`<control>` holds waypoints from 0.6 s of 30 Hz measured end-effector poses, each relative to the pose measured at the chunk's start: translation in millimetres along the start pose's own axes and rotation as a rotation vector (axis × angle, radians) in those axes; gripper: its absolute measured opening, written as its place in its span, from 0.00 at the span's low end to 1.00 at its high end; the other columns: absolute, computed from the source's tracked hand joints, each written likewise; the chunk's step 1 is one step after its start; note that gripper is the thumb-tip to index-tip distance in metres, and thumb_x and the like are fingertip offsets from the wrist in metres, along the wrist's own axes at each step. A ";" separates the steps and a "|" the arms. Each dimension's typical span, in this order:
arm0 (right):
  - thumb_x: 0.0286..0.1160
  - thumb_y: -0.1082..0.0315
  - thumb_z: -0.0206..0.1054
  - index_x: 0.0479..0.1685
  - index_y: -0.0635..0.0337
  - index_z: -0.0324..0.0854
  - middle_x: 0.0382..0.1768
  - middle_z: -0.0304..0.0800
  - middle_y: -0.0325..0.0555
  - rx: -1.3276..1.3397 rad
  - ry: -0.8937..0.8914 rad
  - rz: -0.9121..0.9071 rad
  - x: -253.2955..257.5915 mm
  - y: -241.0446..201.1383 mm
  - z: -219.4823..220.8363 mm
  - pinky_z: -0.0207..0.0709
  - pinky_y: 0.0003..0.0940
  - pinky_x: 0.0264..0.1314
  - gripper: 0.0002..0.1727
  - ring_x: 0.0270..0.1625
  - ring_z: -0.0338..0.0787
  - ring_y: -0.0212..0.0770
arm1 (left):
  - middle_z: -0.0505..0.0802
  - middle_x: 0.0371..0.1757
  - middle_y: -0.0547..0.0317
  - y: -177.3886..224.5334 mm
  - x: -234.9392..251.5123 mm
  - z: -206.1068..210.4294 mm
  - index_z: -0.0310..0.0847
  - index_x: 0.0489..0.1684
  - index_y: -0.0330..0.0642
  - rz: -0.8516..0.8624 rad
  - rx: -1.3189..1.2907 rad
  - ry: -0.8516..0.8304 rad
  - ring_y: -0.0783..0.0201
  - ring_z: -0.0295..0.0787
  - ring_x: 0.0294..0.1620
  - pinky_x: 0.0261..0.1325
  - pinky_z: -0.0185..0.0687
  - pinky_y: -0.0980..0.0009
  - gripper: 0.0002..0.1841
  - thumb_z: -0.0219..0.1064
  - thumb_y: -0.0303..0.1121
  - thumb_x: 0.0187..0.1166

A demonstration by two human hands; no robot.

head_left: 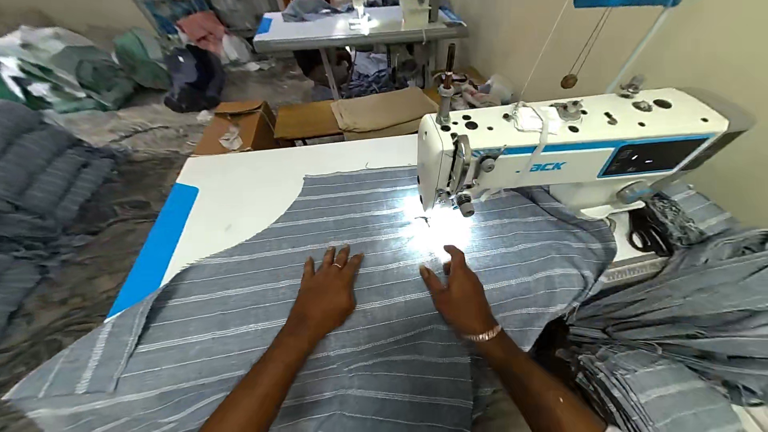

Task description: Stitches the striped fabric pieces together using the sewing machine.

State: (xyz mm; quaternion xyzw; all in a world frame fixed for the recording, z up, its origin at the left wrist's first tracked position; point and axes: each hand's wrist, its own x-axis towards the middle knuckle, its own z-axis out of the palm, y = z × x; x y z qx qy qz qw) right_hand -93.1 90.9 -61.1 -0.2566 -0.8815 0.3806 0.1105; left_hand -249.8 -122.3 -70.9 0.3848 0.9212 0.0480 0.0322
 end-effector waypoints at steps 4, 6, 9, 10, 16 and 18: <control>0.88 0.49 0.60 0.54 0.56 0.81 0.22 0.82 0.37 0.079 0.078 -0.036 -46.7 30.2 8.0 0.80 0.37 0.23 0.19 0.20 0.81 0.35 | 0.76 0.86 0.47 -10.4 -6.6 10.8 0.76 0.81 0.45 0.018 -0.031 0.108 0.42 0.64 0.90 0.88 0.50 0.31 0.27 0.47 0.39 0.84; 0.90 0.53 0.56 0.39 0.54 0.81 0.17 0.75 0.35 0.055 0.075 -0.018 -54.6 38.4 10.2 0.75 0.36 0.21 0.17 0.18 0.76 0.35 | 0.79 0.85 0.48 -5.5 -9.9 7.6 0.77 0.81 0.45 -0.035 0.002 0.118 0.41 0.66 0.89 0.89 0.48 0.30 0.33 0.40 0.55 0.90; 0.90 0.50 0.51 0.28 0.51 0.78 0.14 0.73 0.36 -0.200 -0.010 -0.007 -52.8 39.7 -0.1 0.75 0.39 0.21 0.22 0.18 0.79 0.38 | 0.70 0.91 0.53 1.8 -21.9 4.3 0.69 0.88 0.50 -0.131 0.024 0.048 0.37 0.57 0.93 0.86 0.39 0.22 0.45 0.36 0.73 0.82; 0.88 0.48 0.51 0.24 0.50 0.78 0.13 0.74 0.37 -0.298 -0.024 -0.016 -50.5 38.6 -5.6 0.74 0.41 0.20 0.24 0.18 0.81 0.39 | 0.67 0.93 0.54 1.8 -25.0 4.7 0.66 0.90 0.52 -0.146 0.024 0.029 0.36 0.54 0.93 0.86 0.38 0.21 0.47 0.34 0.75 0.81; 0.84 0.55 0.63 0.49 0.44 0.93 0.34 0.90 0.36 -0.389 0.127 -0.385 -32.9 57.8 -16.4 0.80 0.47 0.47 0.13 0.41 0.88 0.41 | 0.66 0.93 0.51 -5.4 -12.0 9.6 0.63 0.92 0.51 -0.138 -0.030 0.060 0.33 0.51 0.94 0.83 0.40 0.19 0.47 0.34 0.74 0.82; 0.82 0.55 0.64 0.49 0.43 0.94 0.35 0.92 0.34 -0.371 0.132 -0.433 -18.7 65.4 -19.3 0.79 0.47 0.49 0.13 0.43 0.88 0.41 | 0.65 0.94 0.50 -6.9 -0.3 6.6 0.62 0.92 0.50 -0.144 -0.041 0.051 0.32 0.50 0.94 0.83 0.40 0.18 0.46 0.34 0.73 0.83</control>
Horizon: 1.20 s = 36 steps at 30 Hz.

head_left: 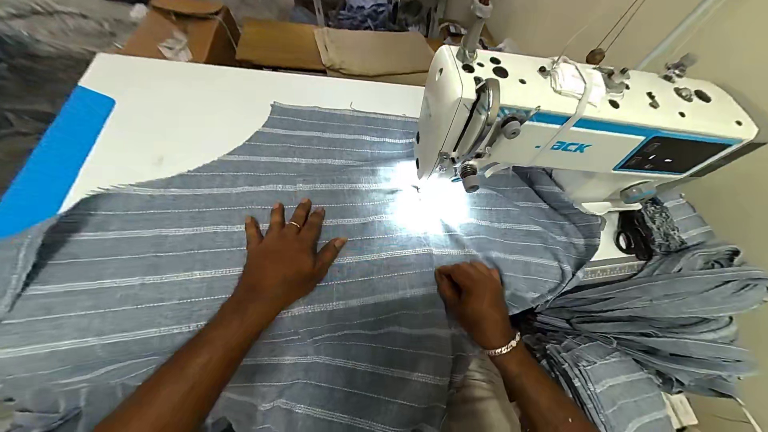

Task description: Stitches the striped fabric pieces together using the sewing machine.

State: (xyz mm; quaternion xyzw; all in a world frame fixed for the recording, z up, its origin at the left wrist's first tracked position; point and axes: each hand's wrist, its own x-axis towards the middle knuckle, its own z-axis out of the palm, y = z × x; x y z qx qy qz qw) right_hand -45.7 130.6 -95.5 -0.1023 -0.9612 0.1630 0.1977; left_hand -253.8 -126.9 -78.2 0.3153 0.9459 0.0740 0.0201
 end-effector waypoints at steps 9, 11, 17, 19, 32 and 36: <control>0.84 0.53 0.63 0.51 0.41 0.95 0.37 0.91 0.37 0.041 -0.060 -0.148 72.1 37.2 5.2 0.78 0.47 0.50 0.14 0.45 0.88 0.42 | 0.72 0.89 0.44 -18.8 68.5 -7.4 0.70 0.86 0.46 0.009 -0.036 0.108 0.33 0.59 0.91 0.83 0.42 0.18 0.47 0.38 0.75 0.81; 0.86 0.49 0.60 0.57 0.43 0.92 0.51 0.94 0.39 -0.054 -0.056 -0.070 68.7 25.8 -18.7 0.78 0.53 0.62 0.18 0.59 0.89 0.45 | 0.75 0.86 0.42 -14.6 66.7 -18.6 0.71 0.84 0.43 0.048 -0.026 0.216 0.35 0.62 0.90 0.86 0.40 0.21 0.42 0.43 0.68 0.86; 0.90 0.39 0.46 0.88 0.53 0.68 0.88 0.68 0.53 -0.129 -0.160 0.089 40.1 110.8 -35.4 0.50 0.66 0.91 0.37 0.91 0.63 0.57 | 0.71 0.90 0.48 -6.4 -2.1 -16.4 0.70 0.87 0.53 -0.002 0.025 0.009 0.30 0.56 0.91 0.81 0.39 0.15 0.43 0.39 0.72 0.84; 0.88 0.39 0.49 0.87 0.59 0.68 0.85 0.72 0.57 -0.161 -0.186 0.003 68.7 160.2 -51.8 0.57 0.62 0.91 0.39 0.89 0.68 0.57 | 0.67 0.92 0.50 -19.7 -10.3 -1.7 0.65 0.91 0.55 -0.026 -0.014 0.034 0.34 0.52 0.94 0.83 0.39 0.18 0.43 0.36 0.72 0.84; 0.81 0.44 0.67 0.84 0.58 0.64 0.50 0.90 0.54 0.373 -0.168 0.404 81.8 -29.7 -5.5 0.86 0.58 0.46 0.39 0.42 0.92 0.53 | 0.79 0.84 0.50 5.9 -6.6 -34.8 0.78 0.79 0.45 0.065 -0.201 0.114 0.42 0.65 0.90 0.87 0.56 0.32 0.26 0.51 0.49 0.91; 0.83 0.43 0.65 0.66 0.58 0.79 0.38 0.91 0.45 0.406 -0.101 0.433 10.2 -46.4 -5.4 0.88 0.45 0.35 0.28 0.33 0.90 0.41 | 0.72 0.90 0.54 3.8 -16.7 1.4 0.74 0.84 0.51 0.105 -0.062 0.040 0.40 0.57 0.93 0.87 0.45 0.26 0.29 0.47 0.40 0.82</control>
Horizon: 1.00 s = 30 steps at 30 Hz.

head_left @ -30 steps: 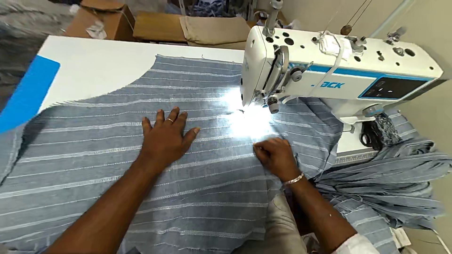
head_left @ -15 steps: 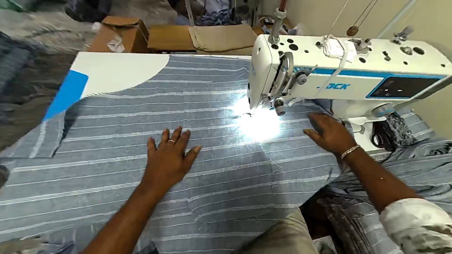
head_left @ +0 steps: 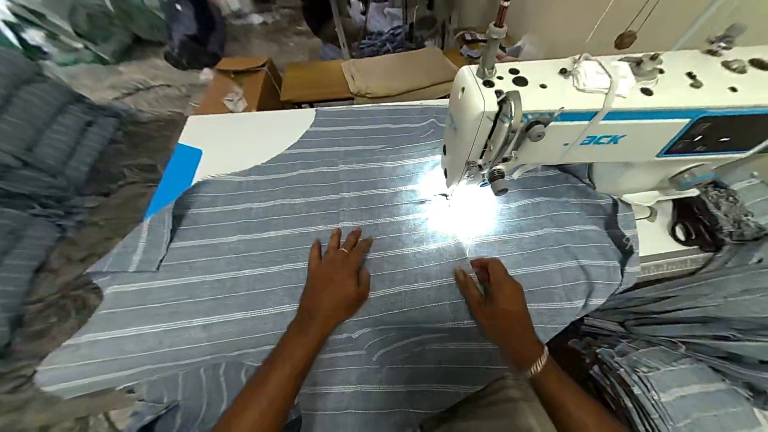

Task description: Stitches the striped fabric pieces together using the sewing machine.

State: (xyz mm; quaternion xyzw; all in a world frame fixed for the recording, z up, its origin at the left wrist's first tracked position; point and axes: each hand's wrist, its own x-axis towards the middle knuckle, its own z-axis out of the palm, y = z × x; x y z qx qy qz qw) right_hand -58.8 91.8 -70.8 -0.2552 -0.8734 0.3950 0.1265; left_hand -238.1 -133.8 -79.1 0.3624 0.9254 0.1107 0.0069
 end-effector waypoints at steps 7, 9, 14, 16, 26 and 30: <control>0.91 0.48 0.55 0.28 0.49 0.78 0.13 0.70 0.34 -0.032 -0.035 0.002 -26.5 26.7 -1.2 0.67 0.32 0.16 0.22 0.14 0.71 0.33 | 0.73 0.89 0.51 8.5 -10.1 -1.5 0.73 0.85 0.51 -0.056 0.057 0.009 0.37 0.59 0.92 0.85 0.44 0.23 0.35 0.40 0.61 0.88; 0.89 0.45 0.54 0.23 0.48 0.77 0.11 0.71 0.35 -0.235 -0.073 -0.009 -23.7 26.3 -7.5 0.68 0.37 0.17 0.25 0.15 0.75 0.36 | 0.71 0.91 0.52 13.4 -19.8 -3.5 0.71 0.86 0.53 -0.100 0.064 -0.021 0.36 0.57 0.92 0.84 0.43 0.21 0.39 0.41 0.68 0.85; 0.82 0.52 0.68 0.49 0.47 0.91 0.47 0.86 0.44 -0.393 0.060 -0.191 -18.2 23.8 -15.7 0.88 0.45 0.35 0.12 0.39 0.90 0.43 | 0.69 0.92 0.53 12.1 -17.9 2.9 0.69 0.88 0.55 -0.109 0.061 0.003 0.35 0.53 0.93 0.84 0.42 0.20 0.42 0.38 0.72 0.84; 0.83 0.54 0.66 0.52 0.45 0.94 0.48 0.88 0.44 -0.357 0.073 -0.293 -7.6 34.6 -14.8 0.85 0.49 0.46 0.13 0.46 0.89 0.44 | 0.68 0.92 0.54 7.7 -7.3 3.8 0.68 0.89 0.56 -0.109 0.053 0.002 0.36 0.52 0.94 0.84 0.41 0.20 0.42 0.38 0.71 0.84; 0.81 0.49 0.67 0.45 0.47 0.94 0.36 0.88 0.36 -0.141 -0.129 -0.610 93.9 64.8 -41.8 0.83 0.36 0.44 0.16 0.39 0.85 0.33 | 0.70 0.91 0.49 -21.6 59.3 -1.9 0.69 0.87 0.53 -0.118 0.020 0.022 0.34 0.55 0.92 0.83 0.41 0.19 0.44 0.37 0.73 0.83; 0.79 0.42 0.67 0.50 0.54 0.90 0.37 0.91 0.39 -0.231 -0.167 -0.478 103.8 35.7 -44.4 0.87 0.41 0.46 0.23 0.38 0.90 0.36 | 0.79 0.83 0.46 -19.4 63.3 -11.6 0.76 0.79 0.44 -0.053 0.039 0.205 0.38 0.64 0.89 0.87 0.39 0.23 0.33 0.47 0.60 0.89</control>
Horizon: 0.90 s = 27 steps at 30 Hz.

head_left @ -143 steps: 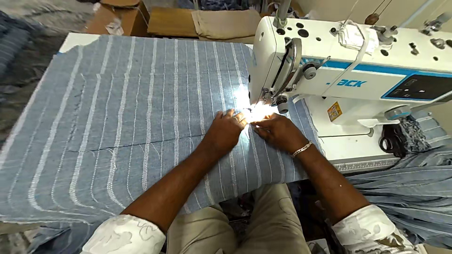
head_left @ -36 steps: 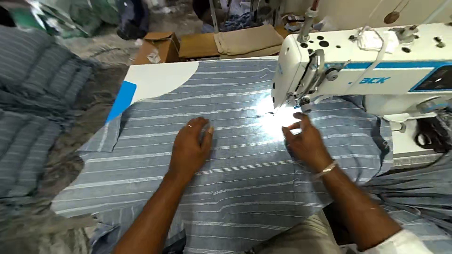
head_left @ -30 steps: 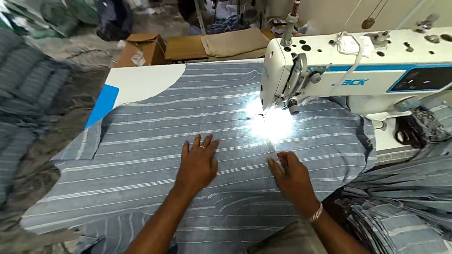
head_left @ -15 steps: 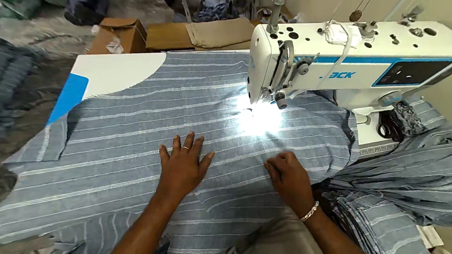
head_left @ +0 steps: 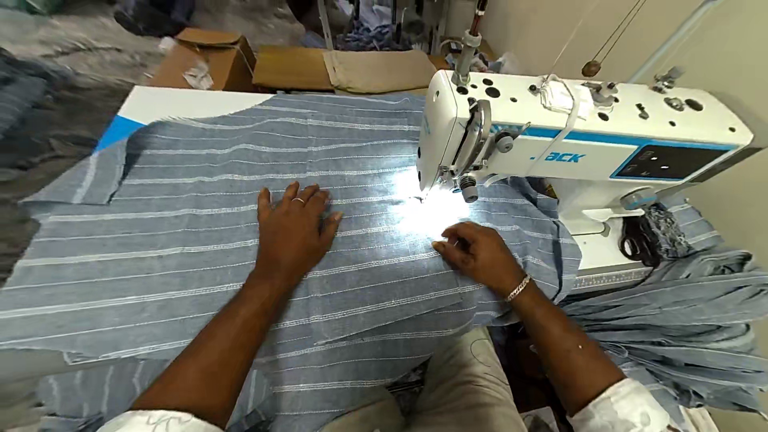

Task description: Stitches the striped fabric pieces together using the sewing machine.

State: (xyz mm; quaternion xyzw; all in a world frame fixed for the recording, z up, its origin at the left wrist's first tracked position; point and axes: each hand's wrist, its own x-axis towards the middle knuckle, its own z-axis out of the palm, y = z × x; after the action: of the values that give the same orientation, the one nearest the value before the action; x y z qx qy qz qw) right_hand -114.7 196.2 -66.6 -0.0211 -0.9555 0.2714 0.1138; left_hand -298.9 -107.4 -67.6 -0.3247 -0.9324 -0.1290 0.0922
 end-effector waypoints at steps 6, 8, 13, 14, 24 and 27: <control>0.77 0.54 0.75 0.49 0.56 0.84 0.27 0.88 0.39 0.144 -0.051 0.222 -12.1 -59.2 2.9 0.84 0.40 0.32 0.15 0.27 0.87 0.36 | 0.76 0.86 0.50 49.2 -49.6 -9.9 0.79 0.80 0.51 -0.011 0.021 -0.209 0.34 0.60 0.90 0.84 0.43 0.19 0.35 0.48 0.65 0.86; 0.76 0.56 0.76 0.48 0.57 0.82 0.26 0.87 0.41 0.163 -0.024 0.296 -31.3 -67.5 3.1 0.83 0.40 0.27 0.15 0.25 0.86 0.38 | 0.70 0.91 0.54 47.0 -63.1 -2.8 0.71 0.87 0.57 -0.043 0.034 -0.239 0.37 0.55 0.93 0.84 0.41 0.20 0.40 0.40 0.70 0.85; 0.76 0.55 0.77 0.58 0.52 0.81 0.26 0.92 0.34 0.249 0.019 0.398 -67.1 -65.3 8.5 0.82 0.33 0.21 0.19 0.21 0.86 0.32 | 0.68 0.93 0.58 38.0 -68.2 4.7 0.67 0.90 0.57 -0.034 0.035 -0.216 0.42 0.52 0.95 0.86 0.39 0.23 0.41 0.36 0.70 0.85; 0.77 0.56 0.76 0.58 0.52 0.80 0.25 0.91 0.34 0.266 0.035 0.396 -71.5 -64.5 10.5 0.81 0.32 0.20 0.18 0.20 0.86 0.32 | 0.68 0.93 0.58 38.1 -68.0 4.5 0.67 0.89 0.57 -0.036 0.035 -0.215 0.43 0.52 0.95 0.86 0.40 0.23 0.41 0.36 0.70 0.85; 0.84 0.50 0.62 0.39 0.46 0.92 0.22 0.87 0.33 -0.165 0.172 0.124 -91.2 -43.9 35.7 0.80 0.41 0.34 0.16 0.27 0.86 0.36 | 0.68 0.92 0.59 30.6 -59.7 5.7 0.67 0.89 0.59 -0.023 0.027 -0.220 0.43 0.53 0.95 0.86 0.42 0.24 0.41 0.36 0.71 0.84; 0.85 0.50 0.61 0.42 0.45 0.94 0.23 0.89 0.33 -0.187 0.191 0.064 -78.0 -31.1 35.1 0.77 0.41 0.37 0.16 0.28 0.86 0.36 | 0.68 0.93 0.57 27.2 -42.1 4.3 0.67 0.90 0.56 -0.024 -0.015 -0.220 0.41 0.52 0.95 0.85 0.40 0.22 0.40 0.37 0.69 0.86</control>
State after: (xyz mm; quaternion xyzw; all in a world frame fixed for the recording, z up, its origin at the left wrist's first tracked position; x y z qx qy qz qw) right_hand -46.1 143.6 -95.4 -0.0877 -0.9602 0.1815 0.1933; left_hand -249.6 -110.1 -77.5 -0.3264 -0.9397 -0.1008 -0.0148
